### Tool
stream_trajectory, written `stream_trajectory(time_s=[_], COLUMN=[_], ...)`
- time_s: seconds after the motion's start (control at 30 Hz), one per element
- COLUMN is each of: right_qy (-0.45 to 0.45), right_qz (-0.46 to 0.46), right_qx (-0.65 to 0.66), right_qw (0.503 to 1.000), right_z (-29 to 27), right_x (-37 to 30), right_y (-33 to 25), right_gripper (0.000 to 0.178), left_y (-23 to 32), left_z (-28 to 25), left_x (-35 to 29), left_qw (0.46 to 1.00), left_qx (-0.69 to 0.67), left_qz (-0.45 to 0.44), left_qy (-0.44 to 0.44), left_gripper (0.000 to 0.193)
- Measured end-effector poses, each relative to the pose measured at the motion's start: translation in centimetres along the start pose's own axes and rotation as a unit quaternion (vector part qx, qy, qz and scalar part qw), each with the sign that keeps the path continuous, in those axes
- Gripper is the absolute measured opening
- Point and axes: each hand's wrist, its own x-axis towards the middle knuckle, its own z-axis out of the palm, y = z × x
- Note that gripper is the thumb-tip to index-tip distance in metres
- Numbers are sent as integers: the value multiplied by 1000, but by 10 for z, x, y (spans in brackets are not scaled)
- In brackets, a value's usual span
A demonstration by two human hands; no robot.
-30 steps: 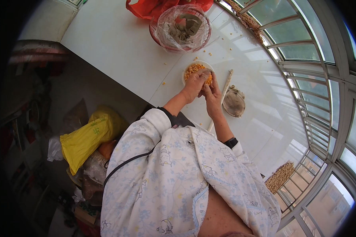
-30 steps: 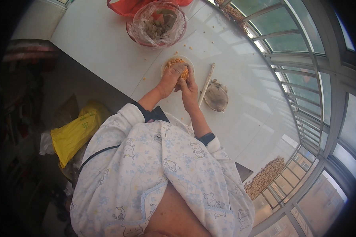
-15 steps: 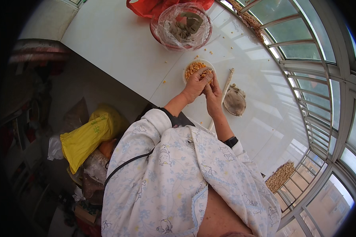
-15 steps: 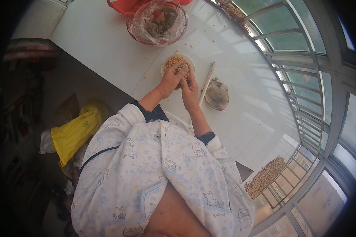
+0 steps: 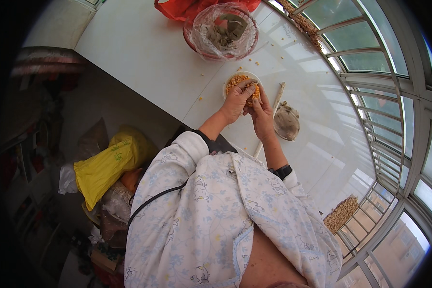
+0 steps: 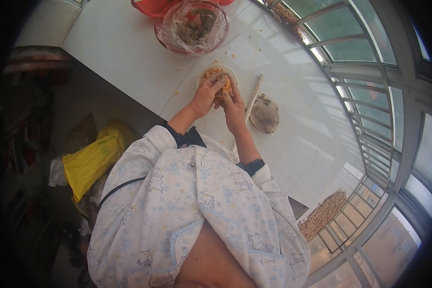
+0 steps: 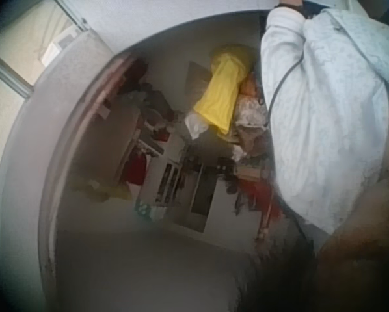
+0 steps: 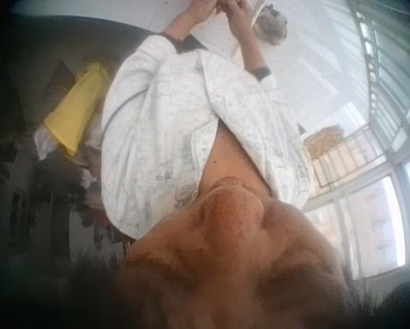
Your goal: The person removes corn kernels from a cob by hand, placing the kernels into a bowl on a white countertop. The person handles multiple corn cobs and collects the kernels in a bowl.
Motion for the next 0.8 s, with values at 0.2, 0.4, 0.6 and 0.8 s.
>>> stream_trajectory(time_s=[0.2, 0.4, 0.6, 0.8], right_qy=[31, 43, 72, 89], right_qz=[-36, 22, 26, 5], right_qx=[-87, -19, -7, -87], right_qw=[995, 999, 997, 992], right_z=[6, -3, -2, 1], right_x=[-1, 4, 5, 5], right_y=[4, -5, -7, -4], right_gripper=[53, 45, 40, 40], left_y=[-6, -5, -5, -16], left_z=[-10, -13, -17, -24], left_x=[5, 8, 8, 14], left_qw=[1000, 994, 993, 993], left_qx=[-4, -107, -116, -117], left_qz=[13, 15, -2, -1], left_qy=[8, -10, -26, -26], left_gripper=[29, 31, 27, 24])
